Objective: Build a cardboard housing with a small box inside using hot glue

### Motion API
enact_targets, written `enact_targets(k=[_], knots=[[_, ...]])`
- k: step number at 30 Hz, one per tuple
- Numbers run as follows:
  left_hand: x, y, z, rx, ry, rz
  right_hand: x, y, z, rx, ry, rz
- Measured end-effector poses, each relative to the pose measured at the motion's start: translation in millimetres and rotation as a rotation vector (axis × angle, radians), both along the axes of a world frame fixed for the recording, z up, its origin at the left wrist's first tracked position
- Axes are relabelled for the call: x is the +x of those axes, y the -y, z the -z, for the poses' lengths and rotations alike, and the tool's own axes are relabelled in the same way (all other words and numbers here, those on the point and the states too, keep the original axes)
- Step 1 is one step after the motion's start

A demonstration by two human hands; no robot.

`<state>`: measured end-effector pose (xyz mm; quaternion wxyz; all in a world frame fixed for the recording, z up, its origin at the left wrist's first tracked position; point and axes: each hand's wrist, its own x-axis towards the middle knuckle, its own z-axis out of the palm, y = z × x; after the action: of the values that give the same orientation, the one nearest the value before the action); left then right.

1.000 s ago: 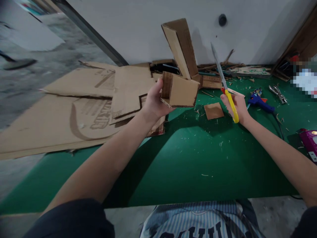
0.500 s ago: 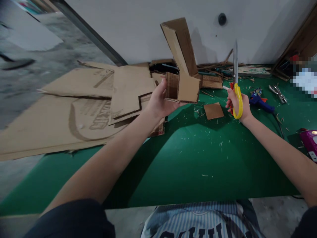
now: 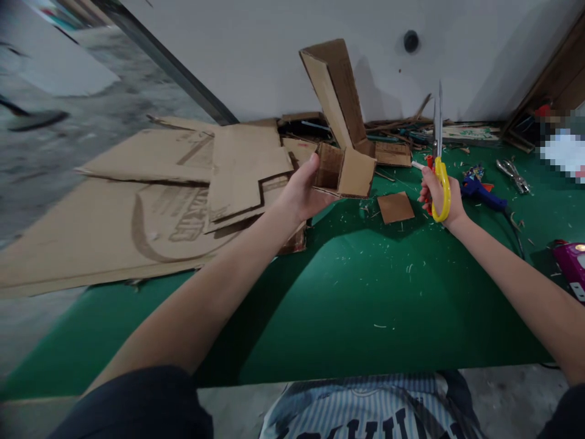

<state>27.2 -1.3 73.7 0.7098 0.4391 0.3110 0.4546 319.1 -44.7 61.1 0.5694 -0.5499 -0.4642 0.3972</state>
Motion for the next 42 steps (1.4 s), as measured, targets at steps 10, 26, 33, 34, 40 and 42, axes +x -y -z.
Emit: enact_targets(k=[10,26,33,34,40,42], knots=[[0.0,-0.7,5.5,-0.034,-0.010,0.005,-0.3,-0.3,-0.2,0.007,0.022,0.001],[5.8,3.1,4.2,-0.053,-0.032,-0.015,1.4,-2.6,2.1,-0.012,0.046,-0.033],[2.9,-1.9,7.7,-0.004,-0.063,-0.007,0.3,-0.3,-1.3,-0.017,0.062,-0.035],[2.6,-2.4,8.6,0.000,-0.071,-0.007,0.8,-0.8,-0.5,-0.014,0.066,-0.035],[2.2,-2.2,10.0,-0.010,-0.048,0.006,2.5,-3.2,4.2,-0.019,0.069,-0.033],[2.3,-1.2,9.6,-0.013,-0.039,0.007,2.0,-2.7,3.6,-0.015,0.065,-0.032]])
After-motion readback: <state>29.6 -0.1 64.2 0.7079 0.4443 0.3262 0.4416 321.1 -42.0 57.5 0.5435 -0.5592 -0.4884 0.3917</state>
